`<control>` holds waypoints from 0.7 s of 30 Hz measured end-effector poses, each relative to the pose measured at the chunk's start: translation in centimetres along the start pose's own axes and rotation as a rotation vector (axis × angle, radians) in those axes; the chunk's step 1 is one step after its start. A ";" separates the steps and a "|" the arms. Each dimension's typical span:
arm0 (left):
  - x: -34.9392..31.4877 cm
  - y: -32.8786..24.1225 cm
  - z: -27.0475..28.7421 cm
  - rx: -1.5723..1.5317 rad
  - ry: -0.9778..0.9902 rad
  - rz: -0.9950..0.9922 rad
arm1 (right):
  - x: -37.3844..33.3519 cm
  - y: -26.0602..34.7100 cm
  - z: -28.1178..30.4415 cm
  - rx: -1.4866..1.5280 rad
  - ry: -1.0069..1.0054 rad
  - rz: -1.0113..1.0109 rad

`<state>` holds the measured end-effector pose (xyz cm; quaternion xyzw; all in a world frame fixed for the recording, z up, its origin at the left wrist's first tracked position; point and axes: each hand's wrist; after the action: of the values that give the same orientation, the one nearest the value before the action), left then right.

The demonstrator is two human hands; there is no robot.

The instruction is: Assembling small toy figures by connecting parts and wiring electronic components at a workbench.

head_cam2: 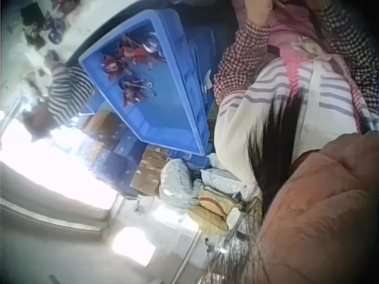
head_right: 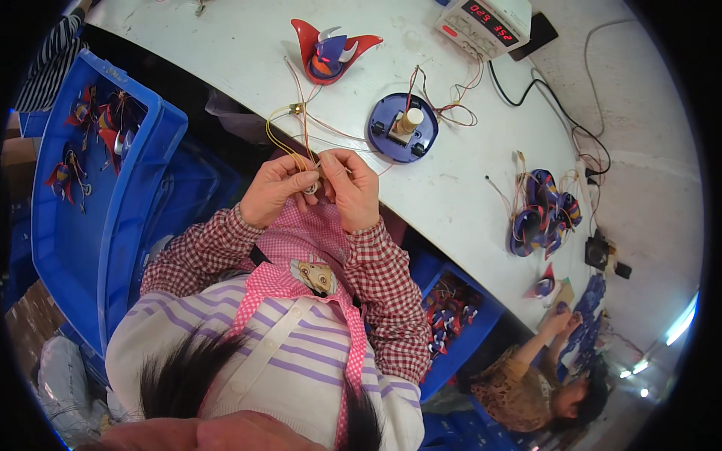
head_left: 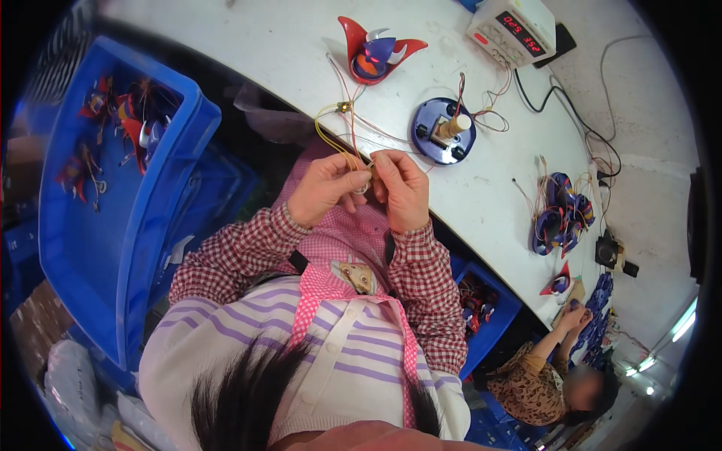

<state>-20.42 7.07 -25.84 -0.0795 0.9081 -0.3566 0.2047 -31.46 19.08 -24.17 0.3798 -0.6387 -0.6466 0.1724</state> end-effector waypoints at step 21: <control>0.6 1.3 0.3 0.087 -0.102 -0.069 | -0.4 0.1 -0.3 -1.017 -0.261 0.777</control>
<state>-20.83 7.69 -27.08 -0.1198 0.8769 -0.3981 0.2414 -30.95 19.14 -23.94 -0.0892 -0.3594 -0.7996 0.4727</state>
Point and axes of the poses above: each hand's wrist, its own x-axis towards the middle knuckle, its own z-axis out of the back of the hand, y = z × x, and after that the axes turned 12 degrees about -x, right-handed
